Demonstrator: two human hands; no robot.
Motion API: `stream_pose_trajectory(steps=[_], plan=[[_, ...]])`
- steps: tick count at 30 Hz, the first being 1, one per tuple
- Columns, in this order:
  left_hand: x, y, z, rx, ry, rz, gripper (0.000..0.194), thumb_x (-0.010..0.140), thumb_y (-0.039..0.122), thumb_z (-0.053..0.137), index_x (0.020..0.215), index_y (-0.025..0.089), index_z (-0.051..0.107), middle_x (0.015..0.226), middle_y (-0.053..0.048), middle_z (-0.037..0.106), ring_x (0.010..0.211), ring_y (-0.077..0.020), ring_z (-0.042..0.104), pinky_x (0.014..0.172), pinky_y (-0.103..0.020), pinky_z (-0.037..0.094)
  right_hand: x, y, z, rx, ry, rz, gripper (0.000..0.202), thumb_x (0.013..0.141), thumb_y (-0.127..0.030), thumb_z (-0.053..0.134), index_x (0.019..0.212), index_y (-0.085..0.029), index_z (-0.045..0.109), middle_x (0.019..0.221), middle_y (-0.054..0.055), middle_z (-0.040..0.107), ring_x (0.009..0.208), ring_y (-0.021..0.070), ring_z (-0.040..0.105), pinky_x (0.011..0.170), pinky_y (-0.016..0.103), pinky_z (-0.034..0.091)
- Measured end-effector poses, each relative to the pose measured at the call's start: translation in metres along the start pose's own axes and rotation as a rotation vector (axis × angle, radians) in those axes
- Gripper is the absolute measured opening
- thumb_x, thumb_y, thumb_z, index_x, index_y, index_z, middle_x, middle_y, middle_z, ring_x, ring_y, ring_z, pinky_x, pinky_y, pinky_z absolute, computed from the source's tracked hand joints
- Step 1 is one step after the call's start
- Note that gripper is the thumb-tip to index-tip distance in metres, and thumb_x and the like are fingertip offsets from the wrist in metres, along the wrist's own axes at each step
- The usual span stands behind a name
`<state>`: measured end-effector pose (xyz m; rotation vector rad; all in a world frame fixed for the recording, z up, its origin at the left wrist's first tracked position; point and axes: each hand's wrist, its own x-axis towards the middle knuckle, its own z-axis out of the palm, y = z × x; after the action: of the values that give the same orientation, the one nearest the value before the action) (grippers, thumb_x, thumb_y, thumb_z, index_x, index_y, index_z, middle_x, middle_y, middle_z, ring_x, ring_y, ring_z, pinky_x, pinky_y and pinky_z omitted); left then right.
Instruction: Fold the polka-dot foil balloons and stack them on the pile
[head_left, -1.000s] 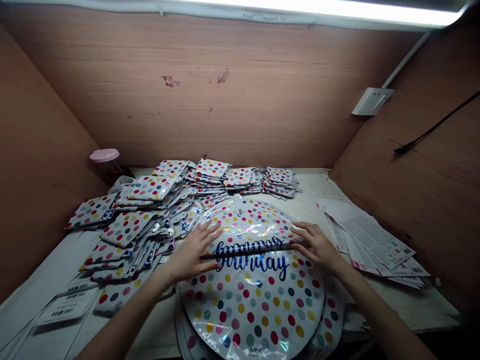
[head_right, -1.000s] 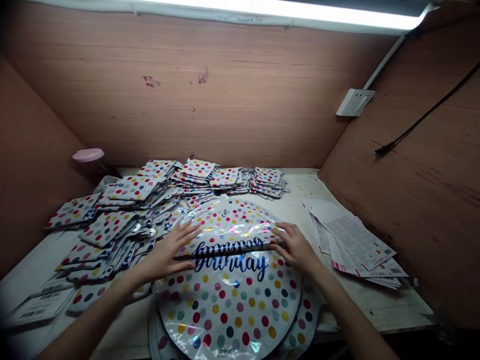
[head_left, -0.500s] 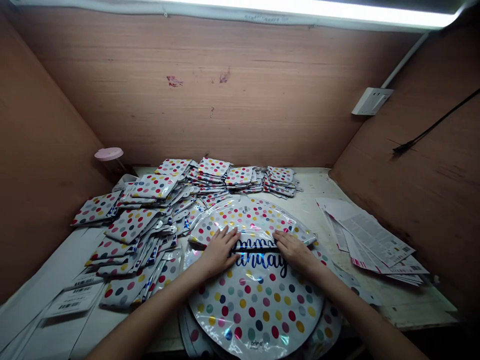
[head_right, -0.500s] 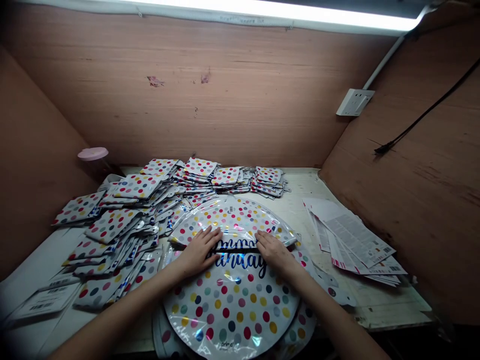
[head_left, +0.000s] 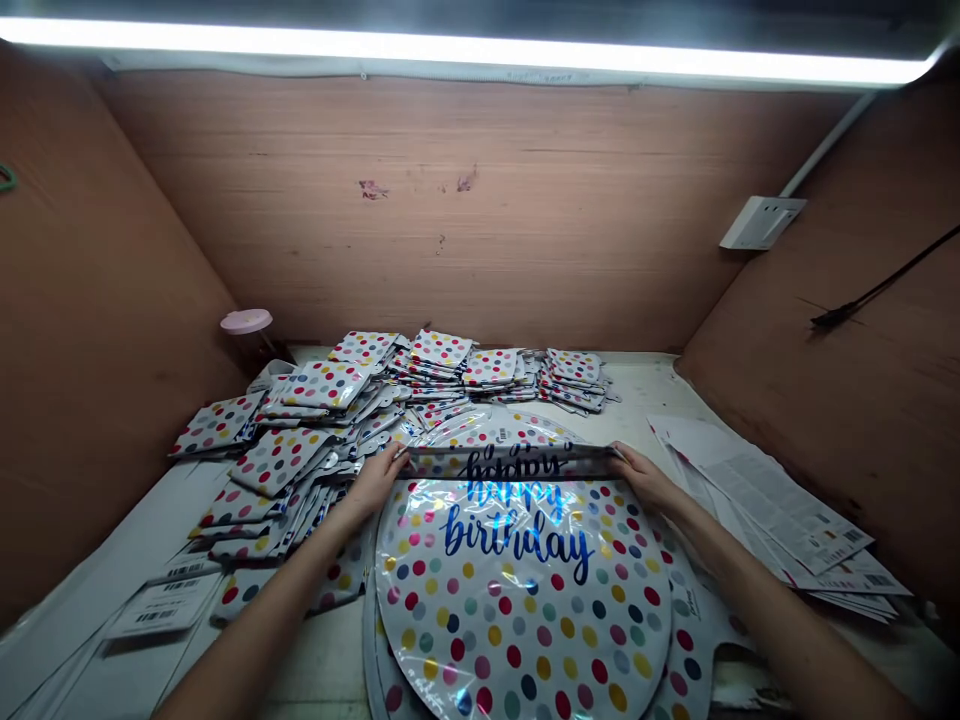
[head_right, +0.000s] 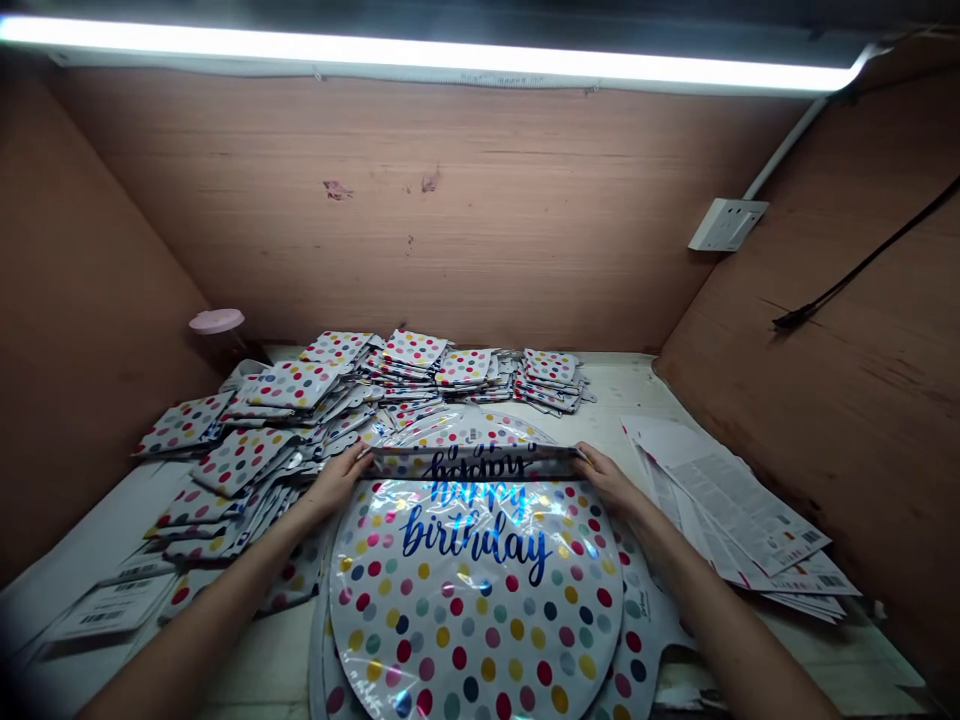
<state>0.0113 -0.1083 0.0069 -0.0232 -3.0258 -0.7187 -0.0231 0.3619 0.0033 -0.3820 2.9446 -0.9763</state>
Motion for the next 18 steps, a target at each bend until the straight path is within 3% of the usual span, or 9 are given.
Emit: stream_pose_trajectory(steps=[5, 9, 12, 14, 15, 18], plan=[[0.045, 0.036, 0.012, 0.197, 0.174, -0.2, 0.038, 0.098, 0.024, 0.02, 0.118, 0.013, 0.05, 0.091, -0.017, 0.067, 0.087, -0.0302, 0.066, 0.073, -0.04, 0.049, 0.05, -0.02, 0.026, -0.204, 0.222, 0.303, 0.036, 0.099, -0.031, 0.023, 0.116, -0.015, 0.05, 0.101, 0.012, 0.064, 0.096, 0.0241, 0.061, 0.082, 0.037, 0.048], [0.068, 0.059, 0.006, 0.287, 0.217, -0.193, 0.04, 0.093, 0.01, 0.024, 0.123, 0.01, 0.05, 0.104, -0.022, 0.065, 0.101, -0.031, 0.063, 0.084, -0.046, 0.048, 0.081, -0.031, 0.037, -0.329, 0.22, 0.461, 0.032, 0.096, -0.036, 0.048, 0.119, -0.015, 0.054, 0.111, 0.009, 0.061, 0.096, 0.0203, 0.061, 0.083, 0.041, 0.051], [0.058, 0.091, 0.02, 0.328, 0.278, -0.064, 0.045, 0.094, 0.014, 0.028, 0.137, 0.015, 0.043, 0.134, -0.02, 0.05, 0.13, -0.0318, 0.042, 0.104, -0.052, 0.035, 0.09, -0.034, 0.036, -0.383, 0.184, 0.495, 0.033, 0.092, -0.036, 0.057, 0.119, -0.017, 0.056, 0.117, 0.008, 0.059, 0.098, 0.0193, 0.061, 0.083, 0.04, 0.052], [0.045, 0.119, 0.041, 0.348, 0.192, 0.175, 0.048, 0.095, 0.025, 0.035, 0.143, 0.023, 0.036, 0.149, -0.011, 0.036, 0.141, -0.0286, 0.024, 0.114, -0.049, 0.023, 0.093, -0.036, 0.033, -0.409, 0.166, 0.504, 0.032, 0.092, -0.035, 0.057, 0.118, -0.016, 0.056, 0.116, 0.007, 0.059, 0.097, 0.019, 0.061, 0.082, 0.04, 0.053], [0.039, 0.133, 0.054, 0.355, 0.096, 0.291, 0.052, 0.094, 0.033, 0.04, 0.145, 0.026, 0.034, 0.152, -0.007, 0.032, 0.142, -0.029, 0.021, 0.115, -0.048, 0.02, 0.092, -0.039, 0.031, -0.421, 0.164, 0.503, 0.032, 0.092, -0.035, 0.057, 0.118, -0.016, 0.056, 0.115, 0.007, 0.059, 0.096, 0.0187, 0.061, 0.082, 0.039, 0.053], [0.033, 0.168, 0.082, 0.38, -0.096, 0.36, 0.066, 0.087, 0.043, 0.052, 0.146, 0.023, 0.032, 0.15, -0.011, 0.033, 0.138, -0.0379, 0.026, 0.11, -0.057, 0.025, 0.083, -0.052, 0.028, -0.459, 0.214, 0.453, 0.03, 0.094, -0.031, 0.052, 0.118, -0.013, 0.055, 0.111, 0.012, 0.061, 0.097, 0.0218, 0.061, 0.081, 0.039, 0.051]])
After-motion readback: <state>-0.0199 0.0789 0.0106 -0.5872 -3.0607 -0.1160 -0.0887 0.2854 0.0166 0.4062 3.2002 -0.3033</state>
